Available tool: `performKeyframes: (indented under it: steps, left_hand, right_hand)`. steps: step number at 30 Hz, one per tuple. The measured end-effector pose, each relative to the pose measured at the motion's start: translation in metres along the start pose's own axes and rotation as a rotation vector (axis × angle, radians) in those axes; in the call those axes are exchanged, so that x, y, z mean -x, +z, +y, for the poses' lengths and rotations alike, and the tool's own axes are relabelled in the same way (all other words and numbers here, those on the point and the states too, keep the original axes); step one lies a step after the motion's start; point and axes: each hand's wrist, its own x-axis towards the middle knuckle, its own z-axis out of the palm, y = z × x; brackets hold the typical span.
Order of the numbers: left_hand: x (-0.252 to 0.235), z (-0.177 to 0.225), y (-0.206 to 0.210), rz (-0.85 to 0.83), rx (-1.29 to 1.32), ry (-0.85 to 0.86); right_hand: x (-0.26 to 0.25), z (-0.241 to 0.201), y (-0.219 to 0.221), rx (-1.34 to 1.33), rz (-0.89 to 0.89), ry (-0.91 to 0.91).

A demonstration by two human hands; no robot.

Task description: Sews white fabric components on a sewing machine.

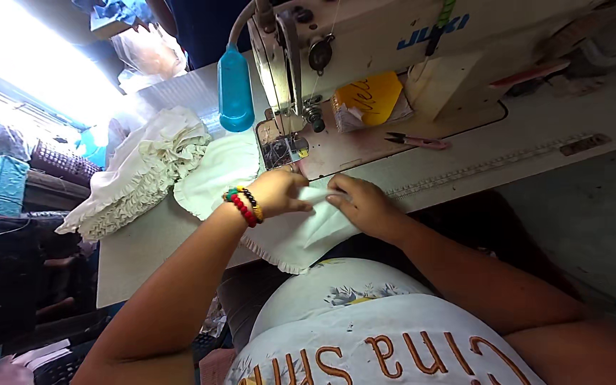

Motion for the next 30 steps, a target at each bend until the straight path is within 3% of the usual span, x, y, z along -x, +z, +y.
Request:
performKeyframes:
  steps: [6, 10, 17, 30]
  left_hand:
    - [0.048, -0.034, -0.010, 0.226, 0.488, 0.110]
    - [0.063, -0.036, -0.002, 0.289, 0.540, -0.046]
    - [0.065, -0.036, 0.032, 0.796, 0.754, -0.196]
    - [0.084, -0.022, 0.053, 0.990, 0.774, -0.142]
  right_hand:
    - [0.011, 0.019, -0.018, -0.276, 0.058, 0.099]
    - [0.012, 0.028, -0.018, -0.331, 0.104, 0.119]
    - [0.014, 0.028, -0.016, -0.354, 0.185, 0.152]
    - [0.019, 0.030, -0.013, -0.450, 0.246, 0.135]
